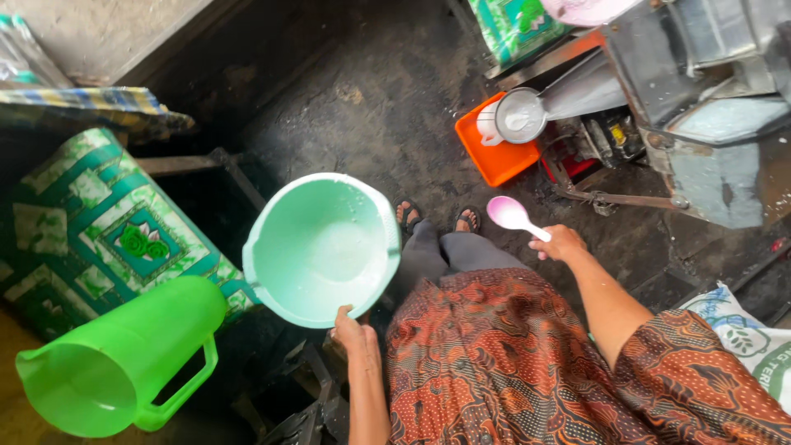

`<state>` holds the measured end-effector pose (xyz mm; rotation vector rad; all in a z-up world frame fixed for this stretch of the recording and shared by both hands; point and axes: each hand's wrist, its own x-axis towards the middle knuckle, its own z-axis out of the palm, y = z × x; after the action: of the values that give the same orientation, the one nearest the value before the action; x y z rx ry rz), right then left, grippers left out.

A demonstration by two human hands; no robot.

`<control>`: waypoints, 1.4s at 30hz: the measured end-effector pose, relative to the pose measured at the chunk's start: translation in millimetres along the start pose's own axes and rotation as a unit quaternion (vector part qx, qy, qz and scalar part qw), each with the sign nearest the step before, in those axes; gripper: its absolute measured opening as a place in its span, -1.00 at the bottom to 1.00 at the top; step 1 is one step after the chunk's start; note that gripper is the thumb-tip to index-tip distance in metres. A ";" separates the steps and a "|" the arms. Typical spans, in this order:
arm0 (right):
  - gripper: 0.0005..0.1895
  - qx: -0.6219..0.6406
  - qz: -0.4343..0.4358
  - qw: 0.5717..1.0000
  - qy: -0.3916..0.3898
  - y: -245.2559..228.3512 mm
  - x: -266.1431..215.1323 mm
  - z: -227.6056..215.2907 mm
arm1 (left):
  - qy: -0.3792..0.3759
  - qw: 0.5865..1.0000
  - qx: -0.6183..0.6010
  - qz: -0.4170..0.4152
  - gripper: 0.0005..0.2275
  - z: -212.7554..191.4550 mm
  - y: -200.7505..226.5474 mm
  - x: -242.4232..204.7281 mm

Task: The person operates a metal grinding machine, using a pink plastic scoop to transfer a white granular substance from a pink bowl into the machine's hopper. They hold a light green bucket in their left hand throughout the process.

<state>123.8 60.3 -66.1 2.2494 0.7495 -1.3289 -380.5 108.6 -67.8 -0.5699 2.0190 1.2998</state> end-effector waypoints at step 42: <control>-0.67 0.315 0.025 0.767 0.558 281.1 32.4 -26.9 | -0.019 0.950 0.258 0.174 -0.59 19.0 -97.2 -116.6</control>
<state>333.6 -131.4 -59.5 3.5657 0.5684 0.0176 -230.3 86.9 -49.0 0.0574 2.3732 0.8899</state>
